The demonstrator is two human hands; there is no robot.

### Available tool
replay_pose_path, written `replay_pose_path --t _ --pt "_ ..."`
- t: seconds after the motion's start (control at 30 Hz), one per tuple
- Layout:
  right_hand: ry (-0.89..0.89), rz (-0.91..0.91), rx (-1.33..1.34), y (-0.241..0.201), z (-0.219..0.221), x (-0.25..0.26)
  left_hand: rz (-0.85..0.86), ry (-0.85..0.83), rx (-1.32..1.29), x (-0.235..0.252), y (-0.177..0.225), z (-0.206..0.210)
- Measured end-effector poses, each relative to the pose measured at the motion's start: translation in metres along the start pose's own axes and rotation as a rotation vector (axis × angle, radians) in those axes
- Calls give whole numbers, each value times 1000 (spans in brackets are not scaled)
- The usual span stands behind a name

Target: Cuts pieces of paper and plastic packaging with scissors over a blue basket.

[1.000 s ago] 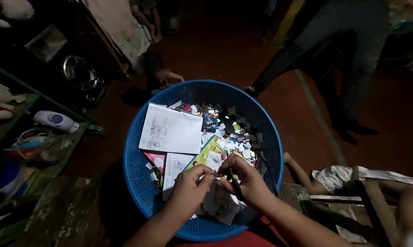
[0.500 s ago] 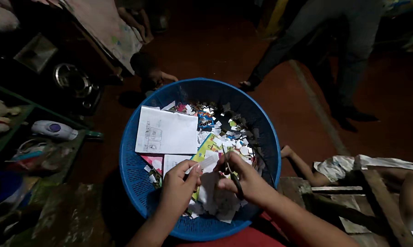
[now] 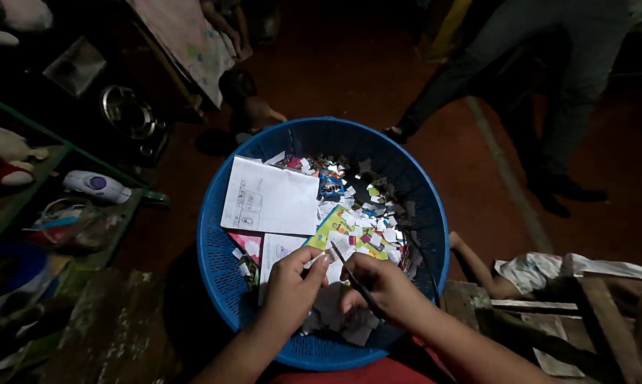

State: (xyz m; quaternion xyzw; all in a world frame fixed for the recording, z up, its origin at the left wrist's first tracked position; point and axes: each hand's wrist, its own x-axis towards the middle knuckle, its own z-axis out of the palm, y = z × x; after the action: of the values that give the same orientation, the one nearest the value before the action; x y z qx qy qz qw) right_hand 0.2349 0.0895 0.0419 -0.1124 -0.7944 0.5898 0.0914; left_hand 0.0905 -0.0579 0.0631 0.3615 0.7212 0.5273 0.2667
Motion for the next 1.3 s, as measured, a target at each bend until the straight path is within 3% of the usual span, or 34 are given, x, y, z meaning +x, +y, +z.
replay_pose_path --t 0.2,0.43,1.17,1.3 --pt "5 77 -23 0 -3 1 -55 10 28 2 0 -1" --pt "-170 173 -121 -2 -5 4 -115 -33 -24 3 2 -2" --pt "-234 171 -101 -1 -7 4 -142 26 -251 5 1 -4" --pt "-250 93 -41 -3 -7 3 -161 16 -245 5 3 -4"
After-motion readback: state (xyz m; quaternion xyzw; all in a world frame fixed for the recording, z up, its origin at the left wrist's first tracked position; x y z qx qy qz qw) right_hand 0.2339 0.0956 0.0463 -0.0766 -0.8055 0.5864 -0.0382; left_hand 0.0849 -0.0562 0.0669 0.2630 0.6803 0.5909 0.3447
